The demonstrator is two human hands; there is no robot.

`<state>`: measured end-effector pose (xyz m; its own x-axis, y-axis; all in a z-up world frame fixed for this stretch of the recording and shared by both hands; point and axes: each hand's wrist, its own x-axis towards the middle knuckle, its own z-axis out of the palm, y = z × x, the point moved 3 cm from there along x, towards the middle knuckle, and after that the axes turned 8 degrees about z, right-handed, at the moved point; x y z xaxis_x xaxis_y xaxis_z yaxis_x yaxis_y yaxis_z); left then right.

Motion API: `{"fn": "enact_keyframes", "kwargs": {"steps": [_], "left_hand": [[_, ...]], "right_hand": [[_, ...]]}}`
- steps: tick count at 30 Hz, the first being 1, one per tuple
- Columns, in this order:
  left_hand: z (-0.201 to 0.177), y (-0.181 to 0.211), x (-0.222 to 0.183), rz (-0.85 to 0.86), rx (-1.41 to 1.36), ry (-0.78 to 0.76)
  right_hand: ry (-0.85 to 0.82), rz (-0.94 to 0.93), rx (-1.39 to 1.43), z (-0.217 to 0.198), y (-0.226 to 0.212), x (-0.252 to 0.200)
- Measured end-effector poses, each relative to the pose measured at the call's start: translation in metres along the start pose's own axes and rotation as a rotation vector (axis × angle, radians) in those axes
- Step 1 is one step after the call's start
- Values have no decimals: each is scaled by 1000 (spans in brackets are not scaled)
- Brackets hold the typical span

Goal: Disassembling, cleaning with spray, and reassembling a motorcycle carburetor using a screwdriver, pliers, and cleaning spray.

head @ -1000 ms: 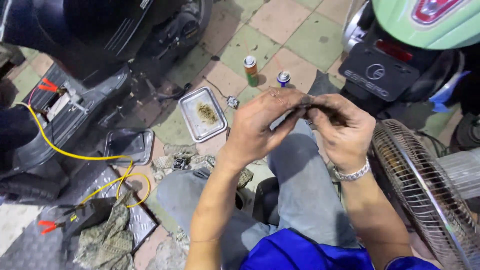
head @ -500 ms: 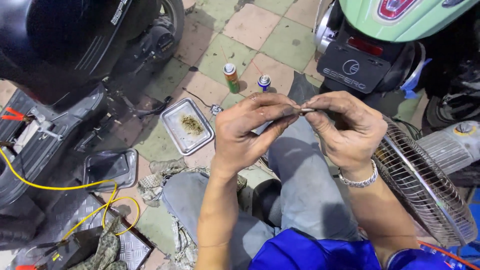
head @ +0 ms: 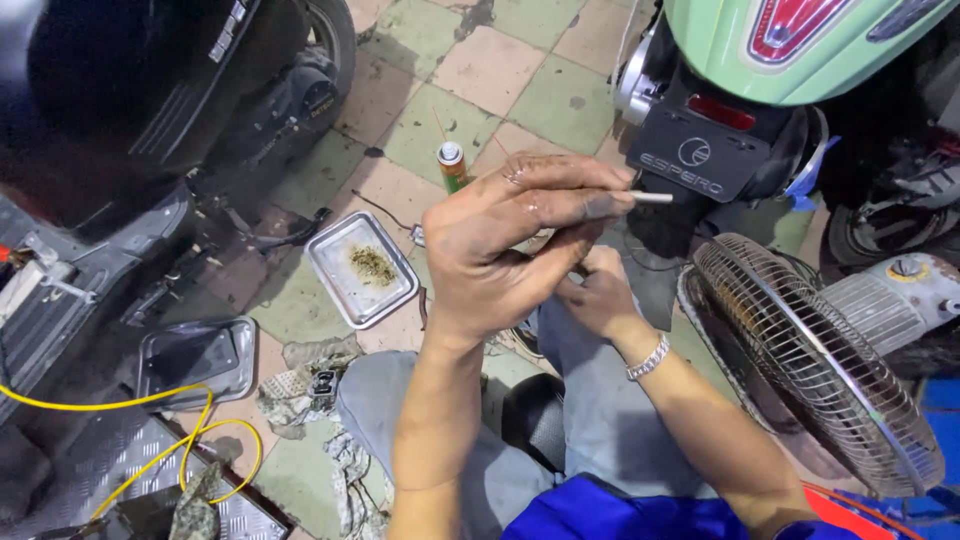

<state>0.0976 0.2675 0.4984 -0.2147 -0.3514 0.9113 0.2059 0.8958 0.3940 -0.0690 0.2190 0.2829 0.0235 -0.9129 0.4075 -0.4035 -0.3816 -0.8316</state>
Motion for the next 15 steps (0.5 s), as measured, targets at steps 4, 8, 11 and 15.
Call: {"fn": "enact_keyframes", "kwargs": {"steps": [4, 8, 11, 15], "left_hand": [[0, -8, 0, 43, 11, 9], [-2, -7, -1, -5, 42, 70], [-3, -5, 0, -34, 46, 76], [-4, -7, 0, -31, 13, 86]], "right_hand": [[37, 91, -306, 8, 49, -10], [74, 86, -143, 5, 23, -9], [58, 126, -333, 10, 57, -21], [25, 1, -136, 3, -4, -6]]}}
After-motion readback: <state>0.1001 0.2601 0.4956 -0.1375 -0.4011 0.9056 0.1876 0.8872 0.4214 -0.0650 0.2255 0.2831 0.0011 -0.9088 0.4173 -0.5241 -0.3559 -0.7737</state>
